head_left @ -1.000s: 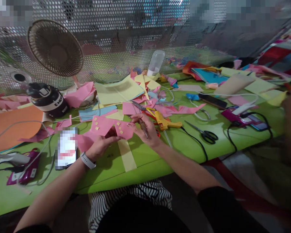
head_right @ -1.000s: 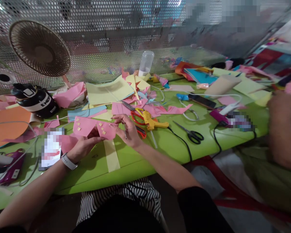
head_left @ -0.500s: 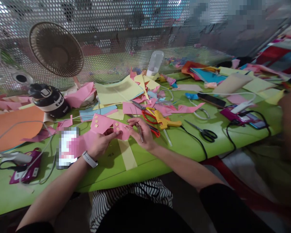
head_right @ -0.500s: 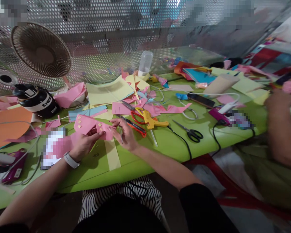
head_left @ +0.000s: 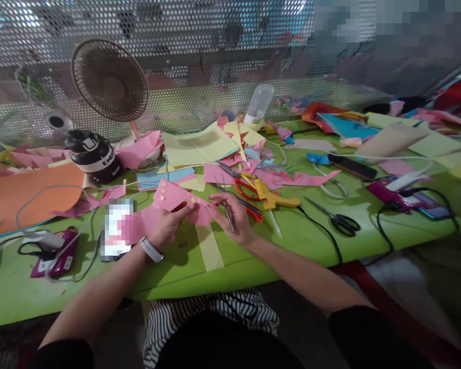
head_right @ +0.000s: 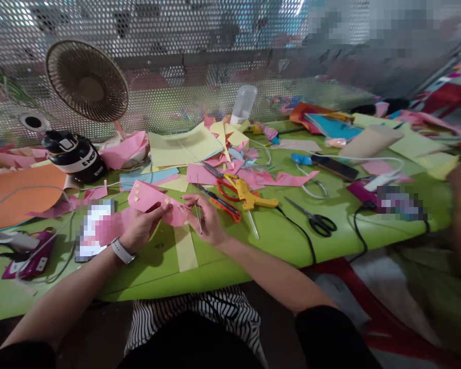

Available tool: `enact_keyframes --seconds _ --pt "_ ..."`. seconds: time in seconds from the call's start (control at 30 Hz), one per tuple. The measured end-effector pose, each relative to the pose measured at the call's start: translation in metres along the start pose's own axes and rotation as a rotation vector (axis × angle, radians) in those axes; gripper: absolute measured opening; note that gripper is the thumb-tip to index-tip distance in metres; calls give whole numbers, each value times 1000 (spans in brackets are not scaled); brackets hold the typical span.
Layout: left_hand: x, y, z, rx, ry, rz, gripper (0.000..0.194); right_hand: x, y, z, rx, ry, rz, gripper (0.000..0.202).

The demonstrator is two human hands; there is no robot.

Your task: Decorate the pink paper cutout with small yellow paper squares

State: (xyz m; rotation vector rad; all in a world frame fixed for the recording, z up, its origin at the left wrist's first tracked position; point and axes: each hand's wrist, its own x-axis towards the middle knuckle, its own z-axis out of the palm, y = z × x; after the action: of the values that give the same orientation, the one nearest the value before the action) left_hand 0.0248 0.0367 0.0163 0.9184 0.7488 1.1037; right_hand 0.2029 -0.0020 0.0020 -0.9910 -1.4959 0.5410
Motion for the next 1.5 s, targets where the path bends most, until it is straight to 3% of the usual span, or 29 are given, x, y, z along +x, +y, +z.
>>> enact_keyframes --seconds 0.13,0.3,0.43,0.53,0.67,0.93,1.2,1.37,1.5 --pt "-2 3 5 -54 -26 -8 41 -1 -2 0 9 26 13 19" --pt "-1 0 3 -59 71 -19 37 -5 1 4 -1 -13 -5 21" --pt "1 -5 -1 -10 78 56 36 -8 2 6 -18 -48 -1 21" --pt "2 -7 -2 -6 29 85 37 -6 -1 4 -17 -54 -7 20" --pt "2 -3 -4 -62 -71 61 49 2 -3 -6 -4 29 39 26" --pt "14 23 -14 -122 144 231 39 11 -4 -21 -11 57 61 33" --pt "15 21 -16 46 85 346 44 12 -2 -18 -2 5 37 28" --pt "16 24 -19 34 71 303 47 14 1 -23 31 -14 72 35" --pt "18 25 -23 30 59 197 42 16 0 -26 62 -111 85 34"
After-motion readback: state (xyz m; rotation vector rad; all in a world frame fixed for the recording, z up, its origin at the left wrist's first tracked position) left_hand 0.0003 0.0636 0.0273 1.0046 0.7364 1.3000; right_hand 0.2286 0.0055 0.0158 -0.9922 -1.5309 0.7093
